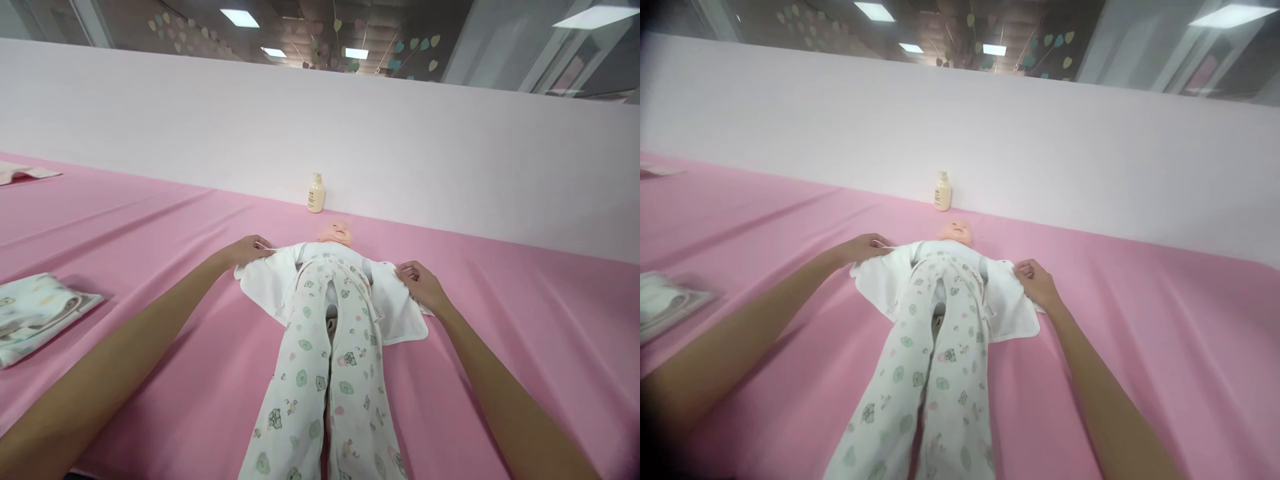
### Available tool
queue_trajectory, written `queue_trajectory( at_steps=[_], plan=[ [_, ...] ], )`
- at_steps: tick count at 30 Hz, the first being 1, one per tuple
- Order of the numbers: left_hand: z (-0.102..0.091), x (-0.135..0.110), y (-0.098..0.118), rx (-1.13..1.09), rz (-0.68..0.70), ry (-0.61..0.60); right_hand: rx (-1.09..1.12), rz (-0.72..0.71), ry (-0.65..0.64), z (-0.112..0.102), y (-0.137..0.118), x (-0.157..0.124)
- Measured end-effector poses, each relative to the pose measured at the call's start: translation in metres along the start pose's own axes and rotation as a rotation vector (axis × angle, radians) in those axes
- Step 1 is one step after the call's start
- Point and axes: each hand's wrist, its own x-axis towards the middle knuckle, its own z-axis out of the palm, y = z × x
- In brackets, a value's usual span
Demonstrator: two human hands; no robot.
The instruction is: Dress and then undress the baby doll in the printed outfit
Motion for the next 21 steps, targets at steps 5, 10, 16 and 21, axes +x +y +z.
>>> queue_trajectory(
  at_steps=[5,10,16,21],
  plan=[
    [-0.002,0.002,-0.007,0.134,-0.002,-0.052,-0.055,-0.023,0.02,-0.001,-0.005,-0.001],
    [0.008,0.004,-0.006,-0.026,-0.056,0.006,-0.064,-0.017,0.01,-0.001,-0.009,-0.004],
    [0.03,0.01,-0.005,-0.272,0.023,0.05,-0.048,0.036,-0.006,-0.002,-0.014,-0.006],
    [0.036,0.011,-0.01,-0.358,0.128,0.093,0.013,0.035,-0.044,-0.001,-0.016,-0.007]
  ],
)
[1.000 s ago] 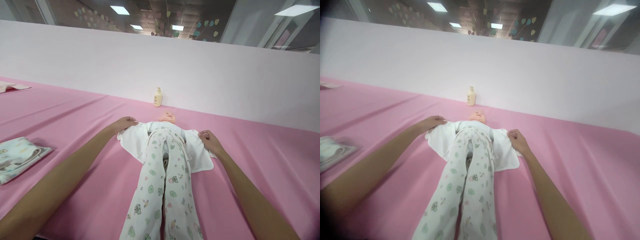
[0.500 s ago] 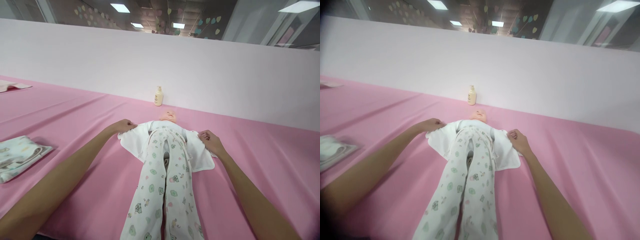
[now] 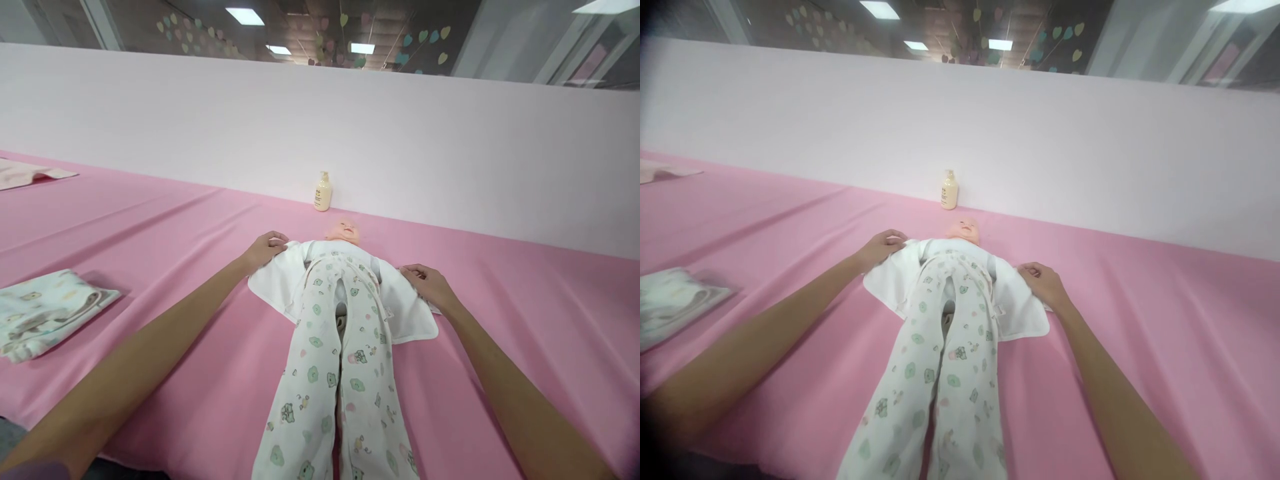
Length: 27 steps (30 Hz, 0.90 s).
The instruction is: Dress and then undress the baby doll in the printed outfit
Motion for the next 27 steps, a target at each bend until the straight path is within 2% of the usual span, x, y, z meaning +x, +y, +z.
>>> queue_trajectory(
  at_steps=[3,6,10,13,15,17,20,23,27],
  plan=[
    [-0.002,0.001,-0.002,0.064,0.094,0.015,0.087,-0.017,0.056,0.002,0.004,0.002],
    [-0.004,0.001,-0.004,0.196,0.167,0.083,0.095,-0.007,0.128,0.002,0.009,0.005],
    [-0.004,0.0,-0.004,0.476,0.227,0.127,-0.096,-0.043,0.145,0.0,0.01,0.006],
    [-0.008,-0.007,0.003,0.724,0.31,0.253,-0.268,-0.133,0.197,0.0,0.007,0.001],
    [-0.013,-0.018,0.009,0.802,0.357,0.321,-0.319,-0.198,0.264,-0.001,0.007,-0.007],
    [-0.02,-0.036,0.014,0.817,0.381,0.326,-0.319,-0.269,0.302,-0.004,0.008,-0.022],
    [-0.031,-0.071,0.013,0.822,0.352,0.259,-0.3,-0.319,0.272,-0.012,0.014,-0.055],
    [-0.038,-0.1,0.003,0.876,0.241,0.191,-0.298,-0.237,0.179,-0.02,0.023,-0.089],
    [-0.038,-0.113,-0.011,0.856,0.123,0.148,-0.32,-0.124,0.15,-0.019,0.035,-0.109]
  ],
)
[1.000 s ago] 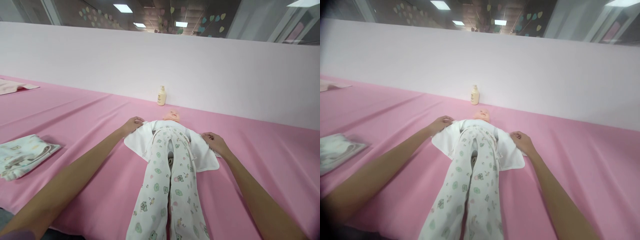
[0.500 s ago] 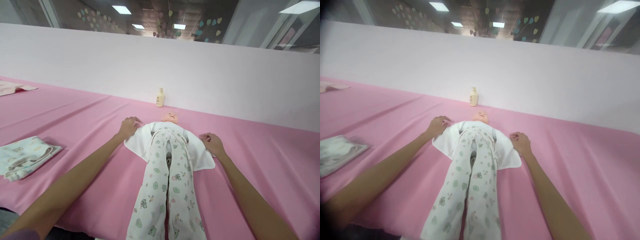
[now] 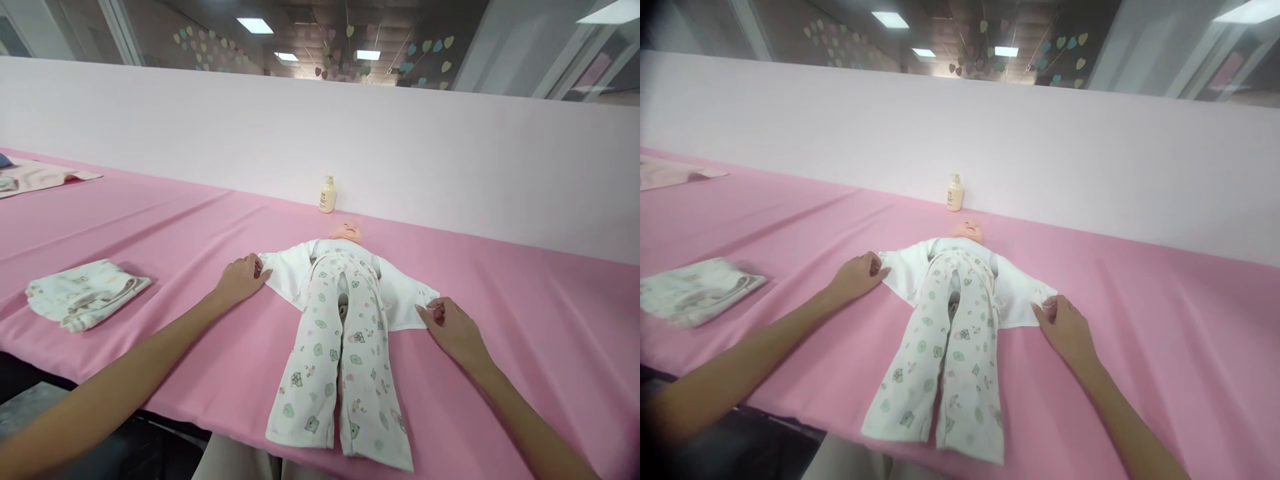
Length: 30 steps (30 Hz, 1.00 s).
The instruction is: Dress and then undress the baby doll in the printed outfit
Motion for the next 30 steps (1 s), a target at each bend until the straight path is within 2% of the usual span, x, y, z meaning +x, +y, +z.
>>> queue_trajectory(
  at_steps=[4,11,14,17,19,21,23,25,28,30],
  plan=[
    [0.005,0.004,-0.003,-0.064,-0.043,-0.046,0.004,0.077,-0.038,0.005,0.005,0.002],
    [0.003,0.01,-0.018,-0.155,-0.128,-0.112,-0.024,0.131,-0.139,-0.003,0.012,0.007],
    [0.006,0.009,-0.023,-0.09,-0.098,-0.032,-0.006,0.145,-0.14,-0.003,0.018,0.006],
    [0.008,0.004,-0.018,-0.028,-0.027,0.104,0.005,0.029,0.006,-0.001,0.016,0.002],
    [0.006,-0.001,-0.006,-0.054,0.048,0.163,0.029,-0.083,0.115,-0.001,0.005,-0.002],
    [0.002,-0.005,0.013,-0.151,0.156,0.158,0.111,-0.15,0.122,-0.003,-0.014,-0.006],
    [-0.003,-0.007,0.039,-0.318,0.25,0.08,0.251,-0.165,0.033,-0.006,-0.04,-0.006],
    [-0.004,-0.005,0.067,-0.508,0.278,-0.049,0.396,-0.17,-0.086,-0.006,-0.067,-0.001],
    [0.002,0.008,0.102,-0.685,0.228,-0.215,0.536,-0.171,-0.231,0.001,-0.1,0.018],
    [0.013,0.018,0.116,-0.72,0.184,-0.266,0.596,-0.165,-0.304,0.011,-0.113,0.035]
  ],
)
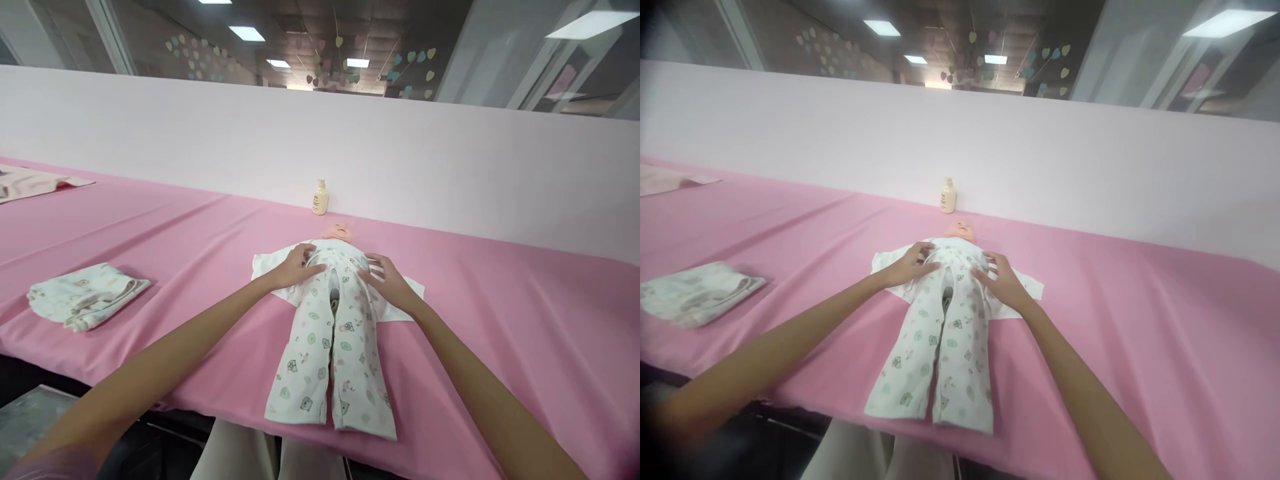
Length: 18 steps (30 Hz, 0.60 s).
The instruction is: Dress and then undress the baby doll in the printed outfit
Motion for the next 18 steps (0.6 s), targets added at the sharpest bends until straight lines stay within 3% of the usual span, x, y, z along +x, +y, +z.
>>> queue_trajectory(
  at_steps=[4,8,13,18],
  plan=[
    [0.017,0.014,-0.013,-0.065,-0.046,0.055,0.069,0.044,-0.034,0.014,0.012,0.026],
    [0.021,0.011,-0.027,-0.094,-0.078,0.023,0.116,0.086,-0.07,0.02,0.026,0.027],
    [0.013,0.009,-0.024,-0.01,-0.083,-0.036,0.045,0.07,-0.158,0.014,0.025,0.02],
    [-0.007,0.003,-0.018,0.019,-0.046,-0.131,0.075,0.005,-0.175,0.007,0.01,0.01]
  ],
)
